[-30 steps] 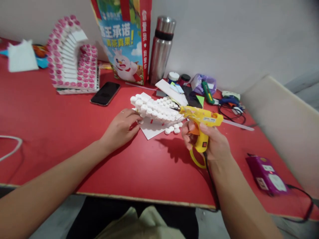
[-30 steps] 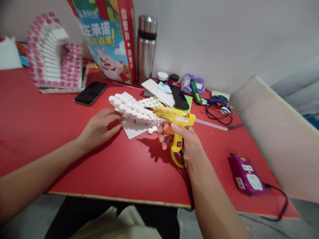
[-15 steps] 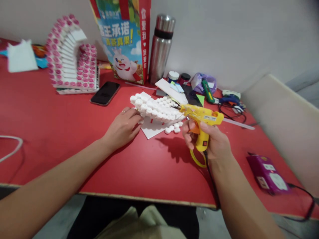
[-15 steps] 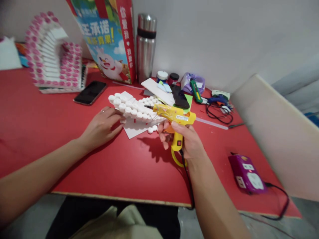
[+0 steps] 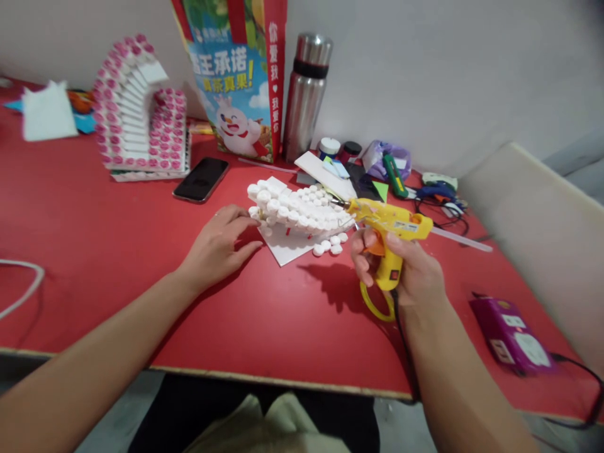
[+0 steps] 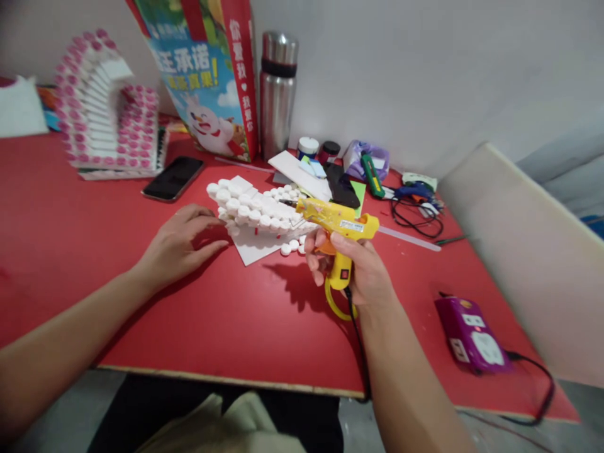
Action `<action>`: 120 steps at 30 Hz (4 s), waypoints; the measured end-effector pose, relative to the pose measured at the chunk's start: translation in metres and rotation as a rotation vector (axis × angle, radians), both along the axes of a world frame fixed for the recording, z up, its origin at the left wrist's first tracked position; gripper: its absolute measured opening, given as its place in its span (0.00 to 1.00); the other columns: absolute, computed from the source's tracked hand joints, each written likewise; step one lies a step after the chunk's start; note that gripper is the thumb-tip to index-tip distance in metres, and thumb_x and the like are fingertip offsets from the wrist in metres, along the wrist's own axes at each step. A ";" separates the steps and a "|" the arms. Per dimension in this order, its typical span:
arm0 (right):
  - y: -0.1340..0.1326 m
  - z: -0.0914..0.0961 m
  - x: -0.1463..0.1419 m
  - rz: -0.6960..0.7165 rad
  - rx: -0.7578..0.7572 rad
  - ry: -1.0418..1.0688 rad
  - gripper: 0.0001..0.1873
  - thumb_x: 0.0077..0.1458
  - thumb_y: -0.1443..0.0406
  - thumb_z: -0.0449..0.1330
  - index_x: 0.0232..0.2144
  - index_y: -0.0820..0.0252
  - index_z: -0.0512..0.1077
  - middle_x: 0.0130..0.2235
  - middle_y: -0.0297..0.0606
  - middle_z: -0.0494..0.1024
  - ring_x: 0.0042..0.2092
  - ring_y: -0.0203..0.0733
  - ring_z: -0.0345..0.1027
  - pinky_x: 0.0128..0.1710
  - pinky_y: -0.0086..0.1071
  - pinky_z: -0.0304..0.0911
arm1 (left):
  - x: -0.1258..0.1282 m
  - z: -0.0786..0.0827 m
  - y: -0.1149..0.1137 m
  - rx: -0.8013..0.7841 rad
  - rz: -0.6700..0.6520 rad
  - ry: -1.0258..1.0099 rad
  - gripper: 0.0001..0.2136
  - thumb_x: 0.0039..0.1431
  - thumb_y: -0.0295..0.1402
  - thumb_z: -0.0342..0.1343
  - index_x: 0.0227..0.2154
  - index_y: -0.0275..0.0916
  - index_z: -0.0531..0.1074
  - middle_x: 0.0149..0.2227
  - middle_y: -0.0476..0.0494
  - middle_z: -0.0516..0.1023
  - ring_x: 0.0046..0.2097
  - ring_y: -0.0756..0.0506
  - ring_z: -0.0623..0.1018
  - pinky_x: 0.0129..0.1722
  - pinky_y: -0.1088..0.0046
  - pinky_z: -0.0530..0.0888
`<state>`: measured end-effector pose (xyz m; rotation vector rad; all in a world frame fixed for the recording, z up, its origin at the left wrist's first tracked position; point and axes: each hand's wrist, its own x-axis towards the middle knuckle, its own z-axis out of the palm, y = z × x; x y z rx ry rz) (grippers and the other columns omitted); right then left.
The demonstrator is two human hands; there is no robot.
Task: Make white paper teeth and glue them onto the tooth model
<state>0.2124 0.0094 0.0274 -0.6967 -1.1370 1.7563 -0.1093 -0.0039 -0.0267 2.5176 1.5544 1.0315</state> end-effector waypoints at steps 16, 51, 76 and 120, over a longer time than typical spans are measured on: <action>0.001 0.001 -0.001 -0.001 0.006 -0.023 0.12 0.53 0.58 0.71 0.31 0.62 0.80 0.32 0.39 0.78 0.25 0.37 0.72 0.17 0.26 0.70 | 0.018 -0.006 0.012 0.027 0.030 0.008 0.06 0.68 0.33 0.57 0.36 0.37 0.76 0.41 0.37 0.75 0.47 0.38 0.75 0.48 0.59 0.74; 0.000 0.003 0.001 -0.032 0.004 -0.039 0.11 0.52 0.58 0.71 0.30 0.60 0.79 0.32 0.38 0.77 0.25 0.37 0.70 0.17 0.27 0.69 | 0.000 -0.006 0.008 0.060 -0.024 -0.093 0.11 0.69 0.32 0.55 0.40 0.40 0.84 0.37 0.39 0.77 0.41 0.42 0.76 0.40 0.65 0.73; 0.001 0.002 0.001 -0.016 -0.004 -0.015 0.12 0.51 0.58 0.72 0.30 0.62 0.80 0.32 0.38 0.79 0.25 0.35 0.73 0.18 0.25 0.71 | -0.001 -0.008 0.011 0.098 -0.037 -0.126 0.12 0.66 0.27 0.53 0.43 0.37 0.84 0.41 0.37 0.80 0.44 0.42 0.79 0.45 0.64 0.76; 0.000 0.003 0.001 -0.017 -0.006 -0.034 0.11 0.52 0.58 0.71 0.31 0.62 0.79 0.33 0.39 0.78 0.26 0.36 0.72 0.19 0.26 0.69 | -0.007 -0.008 0.013 0.066 0.215 -0.127 0.09 0.63 0.28 0.55 0.34 0.39 0.81 0.40 0.41 0.85 0.44 0.40 0.81 0.48 0.61 0.77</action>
